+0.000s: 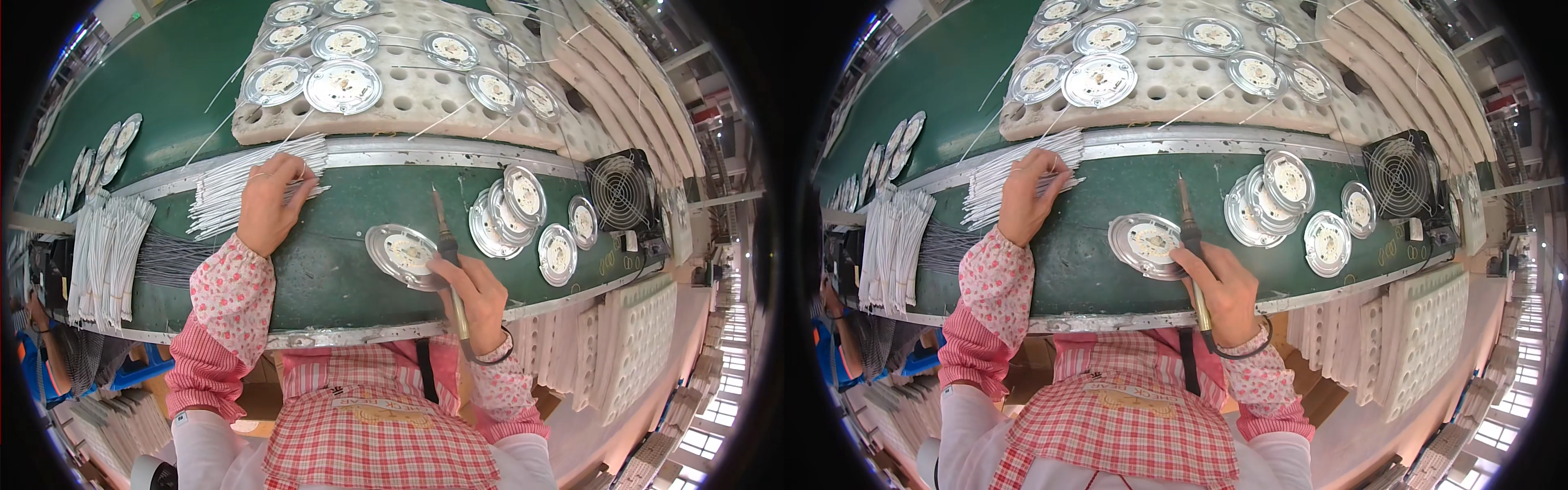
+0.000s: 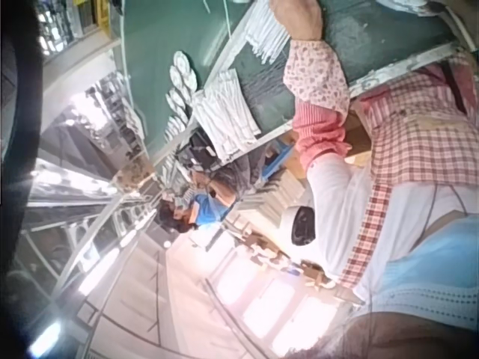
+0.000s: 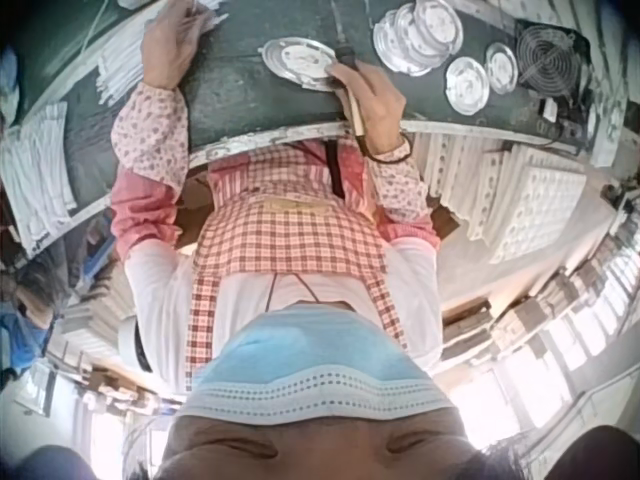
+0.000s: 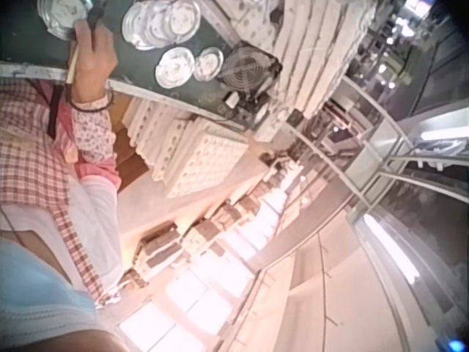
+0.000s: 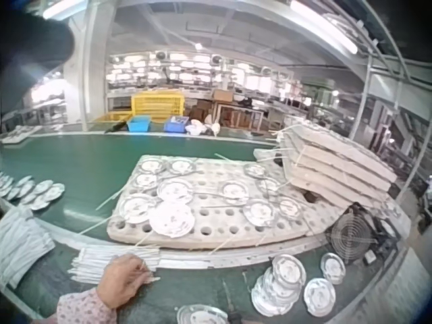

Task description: The person solders wires onto circular LED light panels using a soldering iron and solder wire, picking up unfinished panels and stacking finished ones.

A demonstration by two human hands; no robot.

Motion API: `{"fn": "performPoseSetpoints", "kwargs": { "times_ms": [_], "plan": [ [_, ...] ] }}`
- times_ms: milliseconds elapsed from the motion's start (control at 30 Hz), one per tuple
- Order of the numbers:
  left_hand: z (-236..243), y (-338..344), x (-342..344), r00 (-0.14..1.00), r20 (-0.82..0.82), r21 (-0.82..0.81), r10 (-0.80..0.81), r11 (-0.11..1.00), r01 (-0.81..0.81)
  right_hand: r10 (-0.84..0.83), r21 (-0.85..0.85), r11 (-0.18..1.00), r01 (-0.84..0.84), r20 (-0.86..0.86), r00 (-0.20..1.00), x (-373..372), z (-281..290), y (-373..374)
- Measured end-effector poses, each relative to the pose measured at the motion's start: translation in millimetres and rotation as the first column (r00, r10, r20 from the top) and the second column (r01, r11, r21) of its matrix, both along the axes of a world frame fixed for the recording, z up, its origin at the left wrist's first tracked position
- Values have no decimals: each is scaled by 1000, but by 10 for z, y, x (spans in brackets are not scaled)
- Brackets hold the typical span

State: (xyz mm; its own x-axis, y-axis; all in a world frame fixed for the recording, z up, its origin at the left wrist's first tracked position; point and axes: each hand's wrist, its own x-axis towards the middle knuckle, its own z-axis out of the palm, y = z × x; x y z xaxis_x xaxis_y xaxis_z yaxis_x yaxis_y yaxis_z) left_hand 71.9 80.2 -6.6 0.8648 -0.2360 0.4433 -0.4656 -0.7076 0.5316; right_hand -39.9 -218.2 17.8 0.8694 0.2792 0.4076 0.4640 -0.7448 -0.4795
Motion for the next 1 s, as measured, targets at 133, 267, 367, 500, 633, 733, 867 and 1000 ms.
{"fn": "performPoseSetpoints", "kwargs": {
  "times_ms": [133,267,367,500,633,733,867,1000],
  "plan": [
    [32,-20,-55,989,150,189,-11,982,-18,-11,-6,1000,11,13,1000,-39,47,27],
    [83,14,-95,996,64,181,-58,982,45,-25,32,999,25,4,1000,-58,25,22],
    [181,39,-145,998,56,-55,-13,998,16,-34,56,998,33,13,999,-84,51,22],
    [293,-216,-378,986,-155,-343,-58,939,1,-111,203,973,109,-2,994,-71,36,106],
    [314,-713,-669,965,-172,-402,-197,909,113,-198,338,920,197,-30,980,-57,-16,209],
    [273,-920,-753,958,-175,-440,-229,888,132,-232,365,902,231,-43,972,-62,-20,256],
    [274,-980,-755,956,-211,-432,-204,897,97,-236,356,904,237,-49,971,-54,-11,267],
    [278,-1004,-758,968,-191,-392,-160,917,74,-242,342,910,236,-24,970,-61,-6,283]
  ]
}}
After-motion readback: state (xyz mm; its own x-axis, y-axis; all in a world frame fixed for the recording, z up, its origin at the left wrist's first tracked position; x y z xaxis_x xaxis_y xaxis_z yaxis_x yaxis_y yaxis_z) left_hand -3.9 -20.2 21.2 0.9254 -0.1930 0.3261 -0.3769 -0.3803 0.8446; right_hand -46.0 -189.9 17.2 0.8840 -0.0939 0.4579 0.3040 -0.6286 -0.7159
